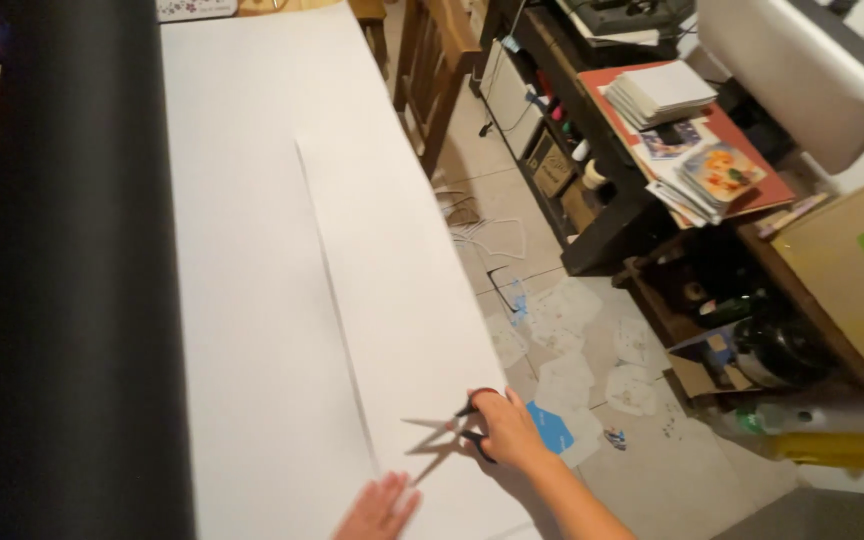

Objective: Cutting out rectangular pieces from a large roll of white material using scissors on a wooden table.

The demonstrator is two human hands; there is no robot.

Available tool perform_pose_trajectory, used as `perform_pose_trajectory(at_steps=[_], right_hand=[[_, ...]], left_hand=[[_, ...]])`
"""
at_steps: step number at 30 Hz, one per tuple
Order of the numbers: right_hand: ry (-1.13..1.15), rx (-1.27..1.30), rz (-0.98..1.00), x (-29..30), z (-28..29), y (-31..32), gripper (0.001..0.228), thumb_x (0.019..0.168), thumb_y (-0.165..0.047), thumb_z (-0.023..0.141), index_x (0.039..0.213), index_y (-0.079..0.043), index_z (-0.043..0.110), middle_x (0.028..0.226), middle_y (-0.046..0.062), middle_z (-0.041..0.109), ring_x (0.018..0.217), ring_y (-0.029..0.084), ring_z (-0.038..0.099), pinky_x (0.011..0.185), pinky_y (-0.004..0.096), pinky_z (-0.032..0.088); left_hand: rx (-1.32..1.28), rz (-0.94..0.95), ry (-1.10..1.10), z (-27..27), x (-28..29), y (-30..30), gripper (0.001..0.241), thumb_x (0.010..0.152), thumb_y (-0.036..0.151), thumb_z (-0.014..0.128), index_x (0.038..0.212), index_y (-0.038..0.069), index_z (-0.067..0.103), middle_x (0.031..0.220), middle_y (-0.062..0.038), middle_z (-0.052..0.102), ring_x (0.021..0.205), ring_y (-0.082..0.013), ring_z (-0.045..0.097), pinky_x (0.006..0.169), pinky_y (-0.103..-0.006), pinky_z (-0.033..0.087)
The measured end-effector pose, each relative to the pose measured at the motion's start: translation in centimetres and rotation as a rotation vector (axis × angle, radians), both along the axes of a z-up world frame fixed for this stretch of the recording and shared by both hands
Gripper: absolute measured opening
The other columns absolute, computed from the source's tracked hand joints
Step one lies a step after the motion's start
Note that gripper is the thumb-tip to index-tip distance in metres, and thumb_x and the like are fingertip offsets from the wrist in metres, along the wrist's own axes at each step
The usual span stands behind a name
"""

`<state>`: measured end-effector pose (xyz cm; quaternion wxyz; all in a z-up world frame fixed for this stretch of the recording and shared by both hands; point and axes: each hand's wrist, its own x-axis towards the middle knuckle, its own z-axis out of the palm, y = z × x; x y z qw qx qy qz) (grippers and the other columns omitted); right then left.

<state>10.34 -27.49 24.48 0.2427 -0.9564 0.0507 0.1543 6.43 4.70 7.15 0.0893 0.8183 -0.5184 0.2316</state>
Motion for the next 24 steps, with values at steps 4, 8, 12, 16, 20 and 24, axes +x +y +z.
perform_pose_trajectory(at_steps=[4,8,12,16,20,24], right_hand=[[-0.198,0.006,0.108,-1.6,-2.7,-2.5,0.04,0.069,-0.019,0.074,0.107,-0.019,0.061,0.11,0.002,0.07,0.11,0.027,0.064,0.104,0.052,0.038],[-0.33,0.109,0.307,-1.9,-2.5,-3.4,0.03,0.067,-0.018,0.078,0.094,-0.015,0.064,0.096,0.006,0.07,0.095,0.032,0.067,0.081,0.046,0.048],[-0.293,-0.049,0.391,-1.4,-4.5,-3.4,0.043,0.07,-0.021,0.081,0.108,-0.014,0.061,0.116,0.009,0.068,0.112,0.033,0.062,0.086,0.049,0.044],[-0.238,0.055,0.429,0.1,-3.6,-4.2,0.024,0.078,-0.018,0.069,0.1,-0.011,0.064,0.103,0.012,0.07,0.097,0.04,0.065,0.079,0.052,0.049],[-0.105,0.215,0.452,1.5,-4.9,-3.8,0.027,0.077,-0.006,0.06,0.103,-0.011,0.064,0.102,0.01,0.072,0.094,0.036,0.067,0.077,0.045,0.051],[-0.16,0.253,0.51,5.2,-6.3,-4.0,0.01,0.083,-0.019,0.064,0.091,-0.013,0.06,0.093,0.011,0.072,0.086,0.039,0.067,0.072,0.046,0.048]], left_hand=[[0.078,-0.047,0.229,1.2,0.3,1.1,0.09,0.093,0.071,0.061,0.161,0.02,0.033,0.168,-0.016,0.026,0.155,-0.0313,0.028,0.123,-0.0486,0.022],[-0.278,0.598,0.391,6.0,-5.0,-6.6,0.066,0.085,0.038,0.065,0.141,0.005,0.055,0.152,-0.018,0.053,0.144,-0.0361,0.048,0.122,-0.0522,0.034],[-0.452,1.16,0.206,9.9,-10.1,-15.5,0.071,0.094,0.033,0.06,0.156,0.001,0.046,0.165,-0.028,0.043,0.148,-0.0455,0.046,0.121,-0.0595,0.034],[-0.477,1.315,0.09,10.6,-12.1,-19.0,0.067,0.104,0.031,0.057,0.156,-0.01,0.049,0.159,-0.035,0.049,0.145,-0.0493,0.05,0.116,-0.0626,0.038],[-0.534,1.276,-0.046,7.5,-11.8,-18.2,0.073,0.109,0.041,0.042,0.157,-0.014,0.045,0.158,-0.039,0.047,0.139,-0.0595,0.051,0.113,-0.0677,0.037],[-0.448,1.13,-0.334,1.0,-10.2,-14.8,0.082,0.101,0.046,0.043,0.146,-0.023,0.057,0.15,-0.047,0.05,0.129,-0.067,0.052,0.11,-0.0702,0.043]])
